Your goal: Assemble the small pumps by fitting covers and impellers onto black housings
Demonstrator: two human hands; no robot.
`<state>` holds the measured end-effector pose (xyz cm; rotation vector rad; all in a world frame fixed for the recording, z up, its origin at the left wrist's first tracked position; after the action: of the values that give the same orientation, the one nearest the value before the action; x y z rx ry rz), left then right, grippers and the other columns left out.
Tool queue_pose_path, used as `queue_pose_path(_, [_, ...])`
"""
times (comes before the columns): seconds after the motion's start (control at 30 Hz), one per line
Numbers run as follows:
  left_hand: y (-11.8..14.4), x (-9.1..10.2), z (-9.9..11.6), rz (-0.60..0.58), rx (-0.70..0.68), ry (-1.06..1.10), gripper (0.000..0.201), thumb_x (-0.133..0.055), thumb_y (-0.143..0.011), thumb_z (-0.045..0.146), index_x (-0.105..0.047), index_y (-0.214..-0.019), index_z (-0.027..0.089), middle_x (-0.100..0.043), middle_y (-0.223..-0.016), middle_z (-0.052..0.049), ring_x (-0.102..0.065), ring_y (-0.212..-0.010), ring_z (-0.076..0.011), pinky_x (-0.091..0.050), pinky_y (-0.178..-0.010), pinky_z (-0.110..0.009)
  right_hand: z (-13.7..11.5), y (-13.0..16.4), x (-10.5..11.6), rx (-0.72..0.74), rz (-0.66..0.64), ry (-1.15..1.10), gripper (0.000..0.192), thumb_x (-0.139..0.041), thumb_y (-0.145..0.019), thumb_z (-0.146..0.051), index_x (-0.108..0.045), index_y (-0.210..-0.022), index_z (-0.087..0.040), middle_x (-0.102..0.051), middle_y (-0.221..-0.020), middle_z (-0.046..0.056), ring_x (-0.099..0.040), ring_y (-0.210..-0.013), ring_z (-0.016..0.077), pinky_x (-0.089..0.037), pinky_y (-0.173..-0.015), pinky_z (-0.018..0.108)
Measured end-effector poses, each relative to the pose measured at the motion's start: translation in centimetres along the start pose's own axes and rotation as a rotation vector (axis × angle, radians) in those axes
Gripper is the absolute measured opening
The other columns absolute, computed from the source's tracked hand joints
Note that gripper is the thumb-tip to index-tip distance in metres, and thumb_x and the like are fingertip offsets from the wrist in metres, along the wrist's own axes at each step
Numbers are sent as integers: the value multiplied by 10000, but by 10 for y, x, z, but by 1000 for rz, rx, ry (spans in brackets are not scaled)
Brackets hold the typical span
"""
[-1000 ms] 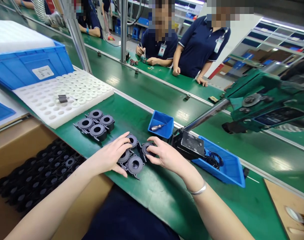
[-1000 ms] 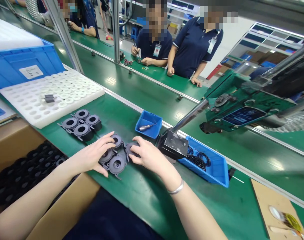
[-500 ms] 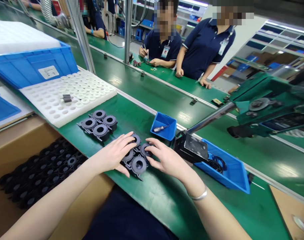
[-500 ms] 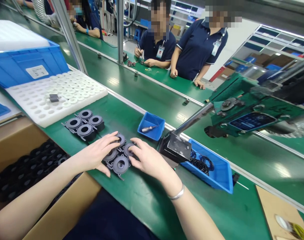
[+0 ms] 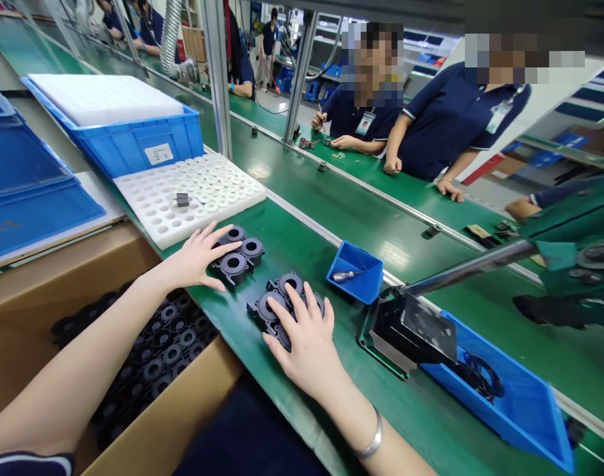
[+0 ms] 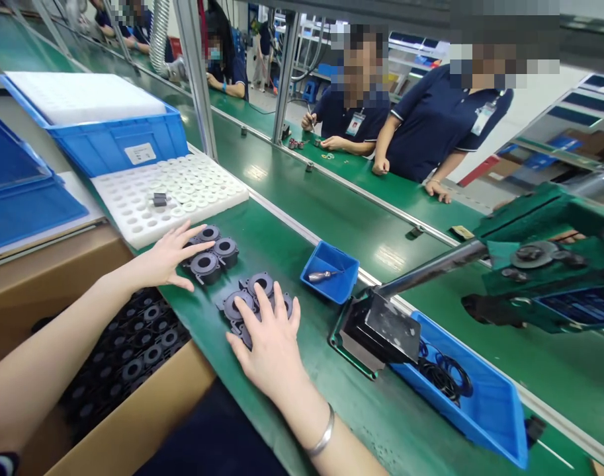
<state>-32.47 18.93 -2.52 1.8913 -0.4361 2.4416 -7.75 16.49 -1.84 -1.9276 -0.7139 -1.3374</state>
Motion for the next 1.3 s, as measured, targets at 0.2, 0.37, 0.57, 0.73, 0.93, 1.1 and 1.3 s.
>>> queue_pose_path(0.2, [-10, -3, 6, 21, -103, 17, 967, -743, -697, 708, -417, -1521, 319, -358, -1624, -118, -274, -1496, -437, -239, -1210, -649, 1, -28, -5, 10, 16, 34, 527, -500, -972, -480, -468, -1478, -336, -356, -1621, 115, -251, -1502, 432, -229, -1115, 759])
queue_pose_path(0.37, [-7, -9, 20, 43, -139, 0, 939, -716, -723, 709, -437, -1514, 286, -396, -1595, -141, -278, -1475, -450, -277, -1188, -652, -10, -40, -12, 40, -7, 61, 540, -459, -981, -524, -449, -1491, -348, -334, -1635, 87, -217, -1520, 407, -201, -1145, 727])
queue_pose_path(0.57, [-1, -15, 24, 64, -63, 1, 973, -682, -690, 770, -467, -1493, 263, -418, -1578, -153, -265, -1471, -469, -299, -1162, -668, -14, -37, -16, 67, -36, 101, 535, -419, -996, -536, -440, -1499, -355, -314, -1648, 76, -211, -1529, 393, -205, -1158, 693])
queue_pose_path(0.73, [0, -4, 24, 36, -26, 48, 966, -654, -711, 783, -438, -1506, 277, -371, -1613, -141, -197, -1505, -487, -263, -1153, -711, -16, -42, -8, 105, -19, 112, 553, -484, -984, -504, -451, -1494, -293, -354, -1623, 117, -249, -1516, 420, -243, -1137, 701])
queue_pose_path(0.93, [109, 94, -60, 670, 409, 271, 826, -439, -838, 817, -546, -1369, 194, -520, -1472, -117, -482, -1379, -289, -426, -1140, -474, -48, 9, 49, 425, 316, -113, 385, -657, -874, -189, -616, -1255, -162, -619, -1336, 162, -486, -1387, 340, -319, -1156, 564])
queue_pose_path(1.1, [279, 65, -126, 815, 977, 226, 517, -265, -1066, 496, -407, -1357, 93, -614, -1248, -126, -638, -1119, -157, -563, -941, -384, -83, 60, -1, 733, -9, -266, 216, -551, -957, -151, -710, -1099, -182, -747, -1141, 56, -623, -1219, 201, -409, -1123, 371])
queue_pose_path(1.3, [390, -94, -105, 326, 1335, 284, 294, -616, -961, 368, -625, -1146, 140, -673, -1059, -65, -671, -886, -174, -595, -787, -369, -84, 62, -54, 643, -149, -256, 275, -489, -1005, -211, -715, -1161, -202, -709, -1283, 37, -616, -1260, 187, -359, -1173, 347])
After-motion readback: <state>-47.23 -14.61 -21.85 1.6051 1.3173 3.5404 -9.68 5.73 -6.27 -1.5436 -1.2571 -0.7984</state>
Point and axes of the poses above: each hand's wrist, its own y-axis away from the middle knuckle, its own x-axis out of the back of the hand, z = x × y, the point moved 10 cm from there along -y, towards the middle knuckle
